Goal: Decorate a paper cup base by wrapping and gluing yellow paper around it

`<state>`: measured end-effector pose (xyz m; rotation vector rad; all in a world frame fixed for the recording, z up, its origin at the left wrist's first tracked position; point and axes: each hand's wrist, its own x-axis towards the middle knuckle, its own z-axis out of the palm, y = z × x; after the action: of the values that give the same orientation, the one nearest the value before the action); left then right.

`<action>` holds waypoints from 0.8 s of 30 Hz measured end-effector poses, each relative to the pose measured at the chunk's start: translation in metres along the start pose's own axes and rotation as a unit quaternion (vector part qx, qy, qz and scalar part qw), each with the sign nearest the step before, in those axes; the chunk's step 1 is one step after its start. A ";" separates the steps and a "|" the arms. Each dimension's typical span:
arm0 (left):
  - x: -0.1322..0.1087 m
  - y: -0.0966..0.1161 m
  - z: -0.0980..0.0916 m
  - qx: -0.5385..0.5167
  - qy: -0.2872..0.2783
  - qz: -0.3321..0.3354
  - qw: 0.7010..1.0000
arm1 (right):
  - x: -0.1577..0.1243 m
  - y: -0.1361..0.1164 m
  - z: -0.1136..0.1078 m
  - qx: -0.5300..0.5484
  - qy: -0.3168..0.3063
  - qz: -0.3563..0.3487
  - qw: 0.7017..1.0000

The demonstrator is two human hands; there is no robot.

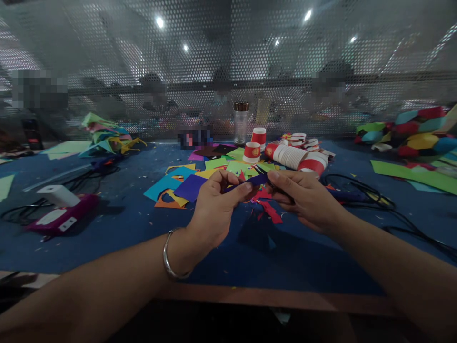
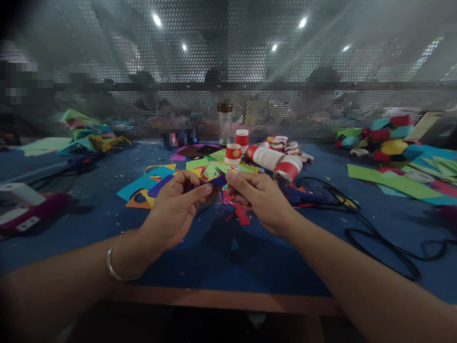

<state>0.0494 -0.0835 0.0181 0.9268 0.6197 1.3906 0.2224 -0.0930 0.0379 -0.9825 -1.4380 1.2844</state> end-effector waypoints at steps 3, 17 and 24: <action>-0.001 0.000 0.000 -0.001 -0.001 -0.007 1.000 | 0.000 0.001 -0.001 -0.002 -0.003 0.000 1.000; 0.001 -0.001 0.001 -0.033 0.019 -0.009 0.999 | 0.000 0.000 0.000 0.023 0.005 0.014 1.000; 0.001 -0.003 0.000 -0.034 0.003 -0.007 0.999 | -0.001 -0.001 0.001 0.026 0.011 0.018 0.999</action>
<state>0.0508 -0.0825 0.0159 0.8631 0.5785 1.3940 0.2214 -0.0940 0.0391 -0.9895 -1.3682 1.3265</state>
